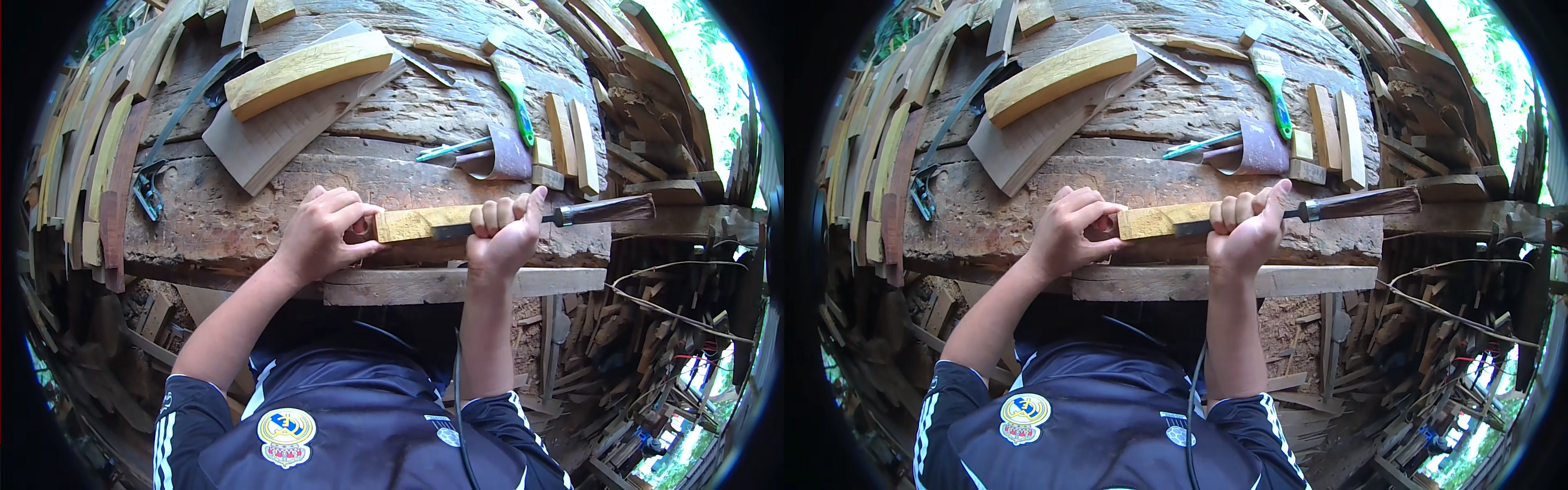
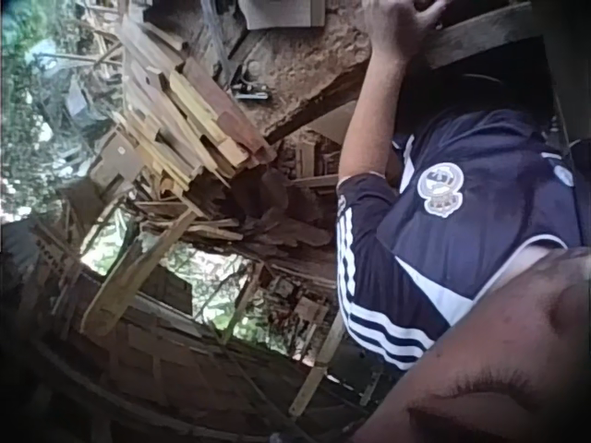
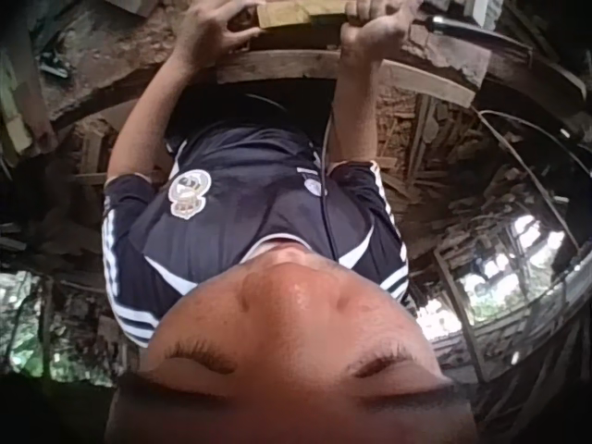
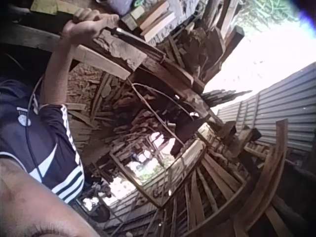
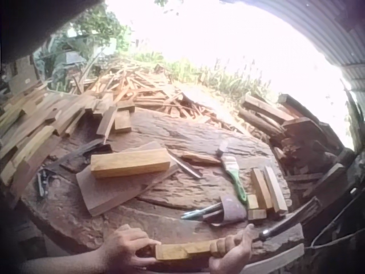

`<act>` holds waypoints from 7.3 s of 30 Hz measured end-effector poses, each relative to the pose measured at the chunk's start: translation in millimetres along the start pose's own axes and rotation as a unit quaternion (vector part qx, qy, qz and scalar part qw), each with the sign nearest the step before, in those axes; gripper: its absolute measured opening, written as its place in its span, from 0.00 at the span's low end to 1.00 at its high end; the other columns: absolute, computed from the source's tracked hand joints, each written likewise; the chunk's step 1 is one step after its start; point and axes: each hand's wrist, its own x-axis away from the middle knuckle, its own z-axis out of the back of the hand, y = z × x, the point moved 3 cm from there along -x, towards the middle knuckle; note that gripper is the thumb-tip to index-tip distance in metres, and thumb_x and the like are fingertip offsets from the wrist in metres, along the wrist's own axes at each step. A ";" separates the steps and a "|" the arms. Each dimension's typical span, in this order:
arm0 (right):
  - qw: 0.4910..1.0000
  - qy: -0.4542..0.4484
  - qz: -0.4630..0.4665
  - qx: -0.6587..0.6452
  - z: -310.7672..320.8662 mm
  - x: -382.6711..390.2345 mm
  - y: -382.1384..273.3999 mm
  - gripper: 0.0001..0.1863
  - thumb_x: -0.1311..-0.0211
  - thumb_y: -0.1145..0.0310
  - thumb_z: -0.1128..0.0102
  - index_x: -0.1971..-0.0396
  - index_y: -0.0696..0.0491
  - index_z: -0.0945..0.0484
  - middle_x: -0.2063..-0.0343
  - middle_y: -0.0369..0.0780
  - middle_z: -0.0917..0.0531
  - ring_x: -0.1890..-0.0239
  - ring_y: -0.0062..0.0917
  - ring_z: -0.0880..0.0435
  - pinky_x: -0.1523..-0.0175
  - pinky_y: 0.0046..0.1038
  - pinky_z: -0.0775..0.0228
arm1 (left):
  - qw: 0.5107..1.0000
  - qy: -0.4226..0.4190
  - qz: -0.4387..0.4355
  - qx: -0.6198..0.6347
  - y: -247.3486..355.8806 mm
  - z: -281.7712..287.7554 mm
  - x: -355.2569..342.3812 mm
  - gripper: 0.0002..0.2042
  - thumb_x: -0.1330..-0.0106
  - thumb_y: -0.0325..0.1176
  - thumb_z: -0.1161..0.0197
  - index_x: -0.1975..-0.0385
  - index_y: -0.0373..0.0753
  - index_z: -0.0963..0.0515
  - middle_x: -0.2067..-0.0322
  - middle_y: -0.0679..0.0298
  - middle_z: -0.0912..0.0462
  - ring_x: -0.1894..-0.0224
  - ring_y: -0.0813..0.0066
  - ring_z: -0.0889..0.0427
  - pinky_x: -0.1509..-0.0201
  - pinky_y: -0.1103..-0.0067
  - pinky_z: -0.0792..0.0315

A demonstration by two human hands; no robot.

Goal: Using a chisel to carve and shape a block of wood on a workbench.

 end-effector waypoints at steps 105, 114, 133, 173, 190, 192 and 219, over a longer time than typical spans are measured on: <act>0.997 0.071 0.015 -0.008 -4.3 -23.8 -4.7 0.27 0.21 0.50 0.68 0.85 0.43 0.48 0.92 0.26 0.52 0.89 0.15 0.61 0.85 0.23 0.66 | 1.000 0.015 -0.023 -0.009 -1.1 -4.6 -1.3 0.18 0.53 0.41 0.25 0.62 0.43 0.17 0.70 0.67 0.20 0.64 0.70 0.22 0.58 0.74 0.33; 0.999 0.028 0.003 0.022 -20.4 -10.1 11.4 0.28 0.22 0.49 0.66 0.86 0.42 0.48 0.92 0.26 0.53 0.90 0.15 0.59 0.85 0.24 0.65 | 0.999 0.033 -0.023 -0.003 -3.2 -3.7 1.3 0.18 0.53 0.41 0.25 0.62 0.43 0.18 0.68 0.67 0.19 0.62 0.69 0.21 0.57 0.73 0.33; 0.996 -0.033 -0.075 -0.021 -44.6 20.1 52.3 0.27 0.23 0.48 0.63 0.85 0.43 0.46 0.92 0.27 0.53 0.89 0.15 0.59 0.83 0.25 0.62 | 1.000 -0.007 0.000 -0.003 -2.7 -3.8 1.3 0.17 0.53 0.41 0.25 0.63 0.44 0.17 0.69 0.67 0.20 0.63 0.69 0.21 0.58 0.73 0.33; 0.997 -0.037 -0.061 -0.024 -29.8 14.0 37.3 0.27 0.23 0.48 0.63 0.85 0.43 0.45 0.92 0.26 0.53 0.90 0.15 0.59 0.84 0.24 0.64 | 1.000 -0.007 0.012 0.001 -3.1 -5.2 0.8 0.17 0.52 0.42 0.26 0.63 0.43 0.17 0.68 0.68 0.19 0.62 0.70 0.22 0.56 0.73 0.32; 0.999 0.047 -0.009 -0.003 17.0 -39.0 -18.8 0.27 0.23 0.48 0.61 0.85 0.43 0.47 0.91 0.27 0.55 0.90 0.16 0.60 0.84 0.26 0.65 | 1.000 0.007 -0.010 -0.011 2.6 -2.5 -2.0 0.18 0.56 0.38 0.25 0.64 0.42 0.18 0.74 0.68 0.23 0.67 0.69 0.23 0.59 0.73 0.33; 0.996 0.087 0.026 0.004 30.8 -55.8 -41.6 0.27 0.23 0.49 0.62 0.85 0.43 0.48 0.91 0.27 0.54 0.90 0.16 0.60 0.84 0.25 0.66 | 1.000 0.007 -0.010 -0.012 4.0 -2.0 -4.7 0.19 0.56 0.39 0.24 0.63 0.42 0.17 0.74 0.67 0.23 0.67 0.69 0.24 0.60 0.74 0.33; 0.989 0.130 0.073 0.020 50.7 -76.7 -70.6 0.28 0.23 0.48 0.62 0.86 0.43 0.48 0.93 0.26 0.51 0.91 0.15 0.58 0.85 0.24 0.66 | 1.000 0.010 0.006 -0.020 13.5 -4.9 -12.9 0.19 0.60 0.32 0.26 0.65 0.38 0.16 0.76 0.66 0.23 0.70 0.68 0.25 0.62 0.73 0.34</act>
